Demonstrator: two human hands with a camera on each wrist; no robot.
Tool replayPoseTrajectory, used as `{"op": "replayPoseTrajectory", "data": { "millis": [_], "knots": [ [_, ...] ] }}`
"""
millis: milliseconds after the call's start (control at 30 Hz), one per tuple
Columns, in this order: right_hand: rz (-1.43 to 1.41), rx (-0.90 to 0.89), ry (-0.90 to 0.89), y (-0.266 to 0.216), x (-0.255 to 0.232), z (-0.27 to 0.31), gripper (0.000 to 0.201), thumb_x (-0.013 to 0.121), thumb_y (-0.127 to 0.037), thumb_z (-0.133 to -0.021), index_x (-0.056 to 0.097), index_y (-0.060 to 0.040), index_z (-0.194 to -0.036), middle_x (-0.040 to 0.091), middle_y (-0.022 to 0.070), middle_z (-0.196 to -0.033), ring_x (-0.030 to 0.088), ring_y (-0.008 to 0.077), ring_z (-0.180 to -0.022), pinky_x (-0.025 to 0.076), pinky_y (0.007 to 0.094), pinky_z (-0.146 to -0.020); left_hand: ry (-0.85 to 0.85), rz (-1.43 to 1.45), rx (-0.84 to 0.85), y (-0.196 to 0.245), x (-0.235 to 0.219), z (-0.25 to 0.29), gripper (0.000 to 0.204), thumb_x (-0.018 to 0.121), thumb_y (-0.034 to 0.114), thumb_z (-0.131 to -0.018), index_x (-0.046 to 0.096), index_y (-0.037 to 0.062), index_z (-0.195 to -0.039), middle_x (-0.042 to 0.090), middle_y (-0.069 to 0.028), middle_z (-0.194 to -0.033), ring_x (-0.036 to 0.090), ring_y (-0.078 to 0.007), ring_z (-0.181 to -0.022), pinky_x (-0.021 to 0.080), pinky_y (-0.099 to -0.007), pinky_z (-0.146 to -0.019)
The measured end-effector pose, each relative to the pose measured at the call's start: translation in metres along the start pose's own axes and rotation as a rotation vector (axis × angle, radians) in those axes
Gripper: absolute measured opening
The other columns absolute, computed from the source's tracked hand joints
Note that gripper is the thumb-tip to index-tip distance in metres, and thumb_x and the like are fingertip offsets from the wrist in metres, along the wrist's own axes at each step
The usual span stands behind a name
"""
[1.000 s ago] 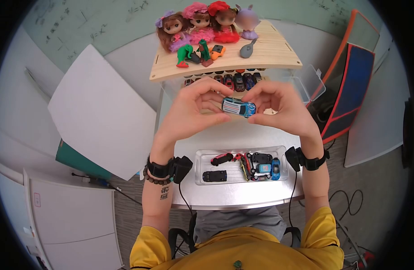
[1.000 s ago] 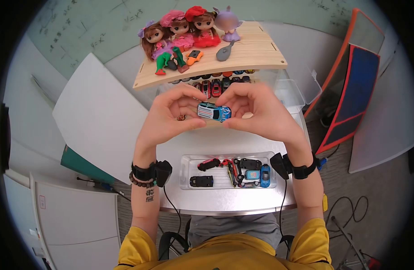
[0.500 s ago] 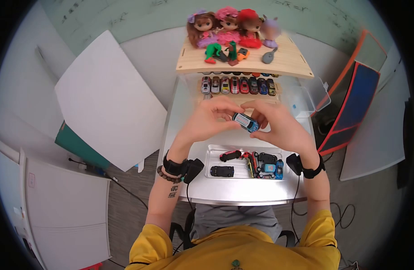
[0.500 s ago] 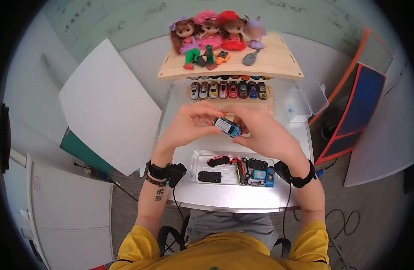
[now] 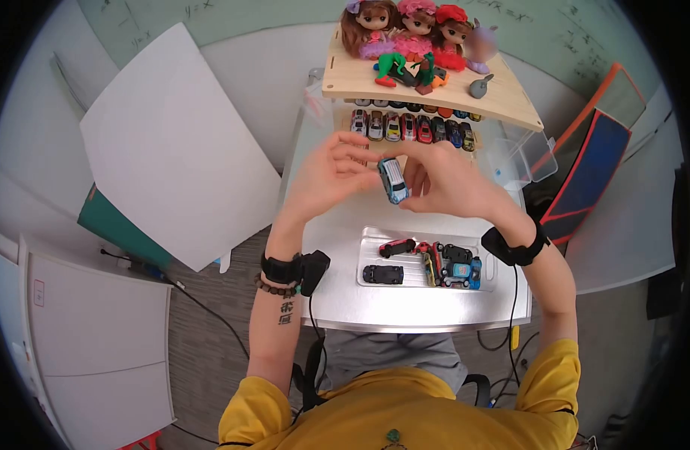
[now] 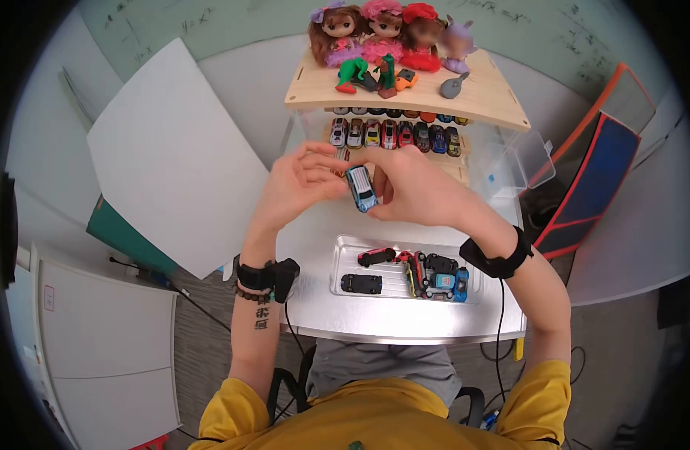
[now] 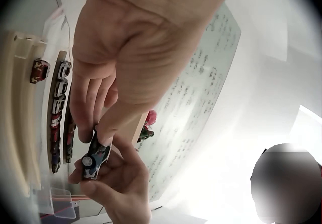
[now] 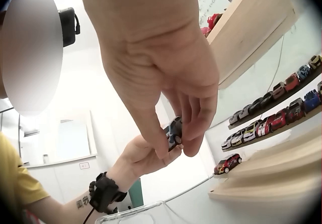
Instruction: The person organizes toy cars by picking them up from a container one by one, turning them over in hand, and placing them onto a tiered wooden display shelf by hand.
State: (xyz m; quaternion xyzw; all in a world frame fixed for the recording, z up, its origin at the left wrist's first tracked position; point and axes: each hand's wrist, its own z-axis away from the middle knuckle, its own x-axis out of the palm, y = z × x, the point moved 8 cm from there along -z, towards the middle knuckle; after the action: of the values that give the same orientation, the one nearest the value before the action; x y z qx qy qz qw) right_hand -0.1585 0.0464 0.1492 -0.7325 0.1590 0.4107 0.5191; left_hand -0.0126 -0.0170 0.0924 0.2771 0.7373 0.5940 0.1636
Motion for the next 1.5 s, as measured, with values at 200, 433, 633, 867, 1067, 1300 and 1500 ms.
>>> {"op": "replayPoseTrajectory", "data": {
  "millis": [200,433,633,867,1067,1300,1500],
  "knots": [
    [0.164,0.12,-0.041,0.032,0.015,-0.018,0.063,0.085,-0.017,-0.074,0.063,0.0064,-0.129,0.073,0.0165,-0.082,0.074,0.025,-0.073,0.058,0.0359,-0.071,0.516,0.021,0.158,0.003,-0.053,0.006,0.015,0.069,0.017,-0.1,0.063,0.0032,-0.101,0.063,-0.0033,-0.077,0.054,-0.0082,-0.058,0.04,-0.0228,-0.053],
    [0.297,0.192,-0.015,0.063,0.039,-0.036,0.048,0.083,-0.021,-0.077,0.063,0.0097,-0.106,0.07,0.0312,-0.107,0.069,0.0448,-0.105,0.056,0.0482,-0.09,0.791,0.125,0.168,-0.025,-0.072,0.008,0.025,0.062,0.027,-0.105,0.059,0.0076,-0.089,0.046,0.0046,-0.058,0.034,-0.0043,-0.047,0.023,-0.0237,-0.045],
    [0.227,0.207,0.01,0.072,0.044,-0.038,0.06,0.077,-0.018,-0.086,0.052,0.0114,-0.131,0.07,0.0278,-0.094,0.07,0.0306,-0.057,0.058,0.0433,-0.062,0.752,-0.169,0.248,-0.017,-0.063,0.009,0.014,0.063,0.017,-0.101,0.064,0.0048,-0.093,0.051,0.0043,-0.059,0.037,-0.0036,-0.049,0.027,-0.0235,-0.046],
    [0.237,0.32,-0.07,0.091,0.054,-0.044,0.058,0.074,-0.016,-0.09,0.047,0.0104,-0.134,0.069,0.0262,-0.097,0.07,0.0291,-0.056,0.057,0.042,-0.057,0.231,-0.767,-0.003,-0.017,-0.033,0.006,0.026,0.064,0.009,-0.089,0.073,-0.0021,-0.11,0.054,-0.0018,-0.052,0.051,-0.0092,-0.049,0.042,-0.0313,-0.051],
    [0.247,0.301,-0.035,0.09,0.052,-0.048,0.048,0.072,-0.014,-0.093,0.047,0.0108,-0.126,0.07,0.0247,-0.088,0.071,0.0293,-0.056,0.057,0.0423,-0.056,0.14,-0.96,0.026,-0.036,-0.016,0.0,0.048,0.062,0.008,-0.087,0.065,-0.0014,-0.134,0.063,-0.0162,-0.059,0.063,-0.0317,-0.054,0.051,-0.0429,-0.062],
    [0.281,0.325,-0.056,0.087,0.052,-0.049,0.04,0.071,-0.015,-0.094,0.049,0.0089,-0.117,0.07,0.0277,-0.089,0.071,0.034,-0.06,0.057,0.0457,-0.061,0.097,-0.995,-0.052,-0.042,-0.014,-0.001,0.066,0.061,0.007,-0.087,0.048,0.0005,-0.151,0.063,-0.0225,-0.063,0.067,-0.0383,-0.063,0.052,-0.0477,-0.068],
    [0.438,0.187,0.05,0.094,0.053,-0.047,0.041,0.075,-0.018,-0.09,0.054,0.0094,-0.113,0.07,0.0318,-0.101,0.07,0.0456,-0.097,0.056,0.0506,-0.083,0.104,-1.038,-0.073,-0.047,-0.016,-0.002,0.069,0.06,0.008,-0.087,0.046,0.0028,-0.154,0.064,-0.0244,-0.066,0.066,-0.0436,-0.067,0.052,-0.0516,-0.073]
  ]
}}
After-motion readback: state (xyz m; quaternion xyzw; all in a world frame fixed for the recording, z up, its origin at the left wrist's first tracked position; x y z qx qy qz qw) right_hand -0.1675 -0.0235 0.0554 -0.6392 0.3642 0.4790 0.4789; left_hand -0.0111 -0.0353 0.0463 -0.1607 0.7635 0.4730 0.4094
